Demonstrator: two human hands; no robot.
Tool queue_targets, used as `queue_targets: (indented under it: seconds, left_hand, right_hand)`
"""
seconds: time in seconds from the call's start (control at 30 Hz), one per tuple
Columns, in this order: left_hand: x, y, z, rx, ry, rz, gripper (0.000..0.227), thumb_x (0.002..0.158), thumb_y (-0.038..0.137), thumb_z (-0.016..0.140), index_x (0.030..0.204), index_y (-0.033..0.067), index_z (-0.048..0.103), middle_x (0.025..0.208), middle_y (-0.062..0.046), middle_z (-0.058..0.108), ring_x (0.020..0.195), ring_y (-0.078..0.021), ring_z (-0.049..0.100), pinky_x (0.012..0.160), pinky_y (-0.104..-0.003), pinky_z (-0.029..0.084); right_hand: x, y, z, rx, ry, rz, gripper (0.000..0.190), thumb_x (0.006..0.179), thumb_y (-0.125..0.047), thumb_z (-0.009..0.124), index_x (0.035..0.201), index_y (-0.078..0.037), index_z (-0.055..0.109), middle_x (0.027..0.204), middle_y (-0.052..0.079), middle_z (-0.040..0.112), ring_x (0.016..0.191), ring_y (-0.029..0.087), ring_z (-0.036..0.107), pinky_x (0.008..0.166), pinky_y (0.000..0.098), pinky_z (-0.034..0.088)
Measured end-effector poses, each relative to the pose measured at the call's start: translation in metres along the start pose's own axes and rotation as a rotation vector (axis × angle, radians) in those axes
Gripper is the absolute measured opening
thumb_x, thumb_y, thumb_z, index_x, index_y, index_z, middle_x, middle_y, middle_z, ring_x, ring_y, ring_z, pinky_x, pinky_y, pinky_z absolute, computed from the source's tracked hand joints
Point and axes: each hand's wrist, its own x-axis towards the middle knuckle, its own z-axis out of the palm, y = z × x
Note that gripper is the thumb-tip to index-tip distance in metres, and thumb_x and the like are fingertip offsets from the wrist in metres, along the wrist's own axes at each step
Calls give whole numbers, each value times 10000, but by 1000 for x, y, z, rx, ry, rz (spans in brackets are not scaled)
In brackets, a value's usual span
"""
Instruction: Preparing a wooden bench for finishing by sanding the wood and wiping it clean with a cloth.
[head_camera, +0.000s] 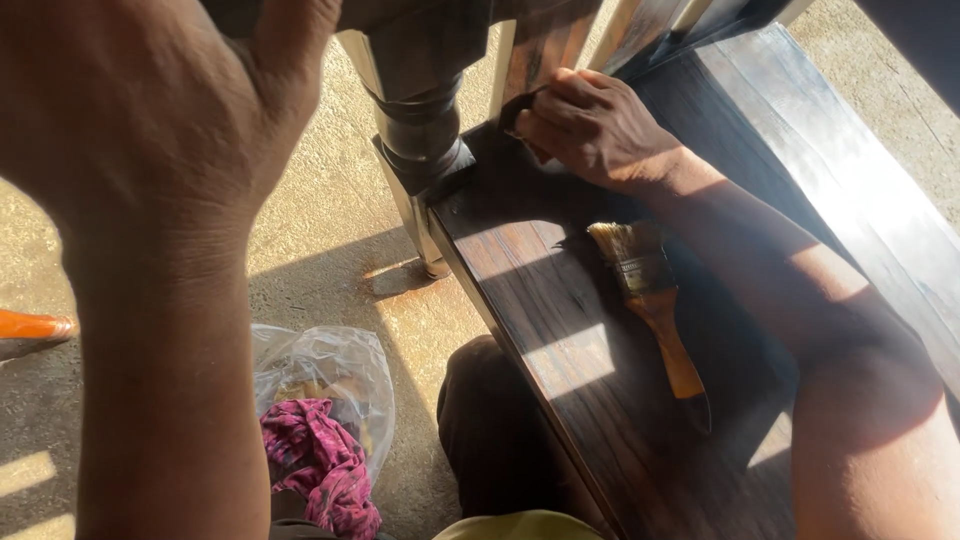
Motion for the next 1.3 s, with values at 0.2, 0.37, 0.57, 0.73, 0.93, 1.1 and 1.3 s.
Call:
queue_targets:
  seconds: [0.2,0.37,0.57,0.73,0.93,1.1,1.3]
  left_hand:
    - [22,10,-12,-291,-349,-147,594,1068,642,375,1172,115,627,820,-60,543,603,-191,522,507,-348,415]
    - [7,1,-5,-5,-13,11,531,1123,577,351,1138,92,566,952,-1,511,707,-39,507,601,-178,400]
    - [18,3,-18,-80,11,0,470,1092,585,425,1020,155,599,840,20,486,658,-98,499,576,-251,410]
    - [14,1,-18,-27,41,12,464,1115,569,396,1108,149,593,928,20,527,746,-74,538,643,-216,431]
    - [15,5,-14,55,78,19,512,1115,571,387,1126,84,544,1029,-45,516,864,-112,575,734,-253,478]
    - [11,3,-10,-2,35,-16,600,1088,636,399,1155,74,601,964,-19,553,782,-91,591,654,-228,468]
    - [19,8,-20,7,106,-21,524,1077,618,449,1110,118,603,902,17,581,722,-67,612,676,-221,495]
  right_hand:
    - [14,-11,-14,-41,-135,125,253,984,-234,767,1198,-117,702,994,11,629,1004,199,569,835,314,593]
    - [15,-14,-14,29,-84,156,240,981,-195,776,1187,-101,697,951,27,597,1000,204,571,826,326,597]
    - [19,-20,10,12,-64,82,128,1045,-173,779,1094,-104,684,969,40,628,952,190,577,767,297,587]
    - [-34,3,-5,67,-6,116,157,1107,-191,780,1212,-90,722,1056,46,652,1010,193,584,820,304,573]
    - [-14,-7,-33,-56,-137,446,178,1036,-186,799,1204,-207,744,1049,-26,636,1023,198,580,916,365,543]
    - [17,-23,-5,-118,-70,231,117,1026,-275,795,1113,-236,726,1156,-29,625,1098,167,576,971,351,525]
    - [-12,-12,-14,-116,-155,393,116,944,-212,794,1040,-232,733,1046,-29,608,1043,189,570,883,387,531]
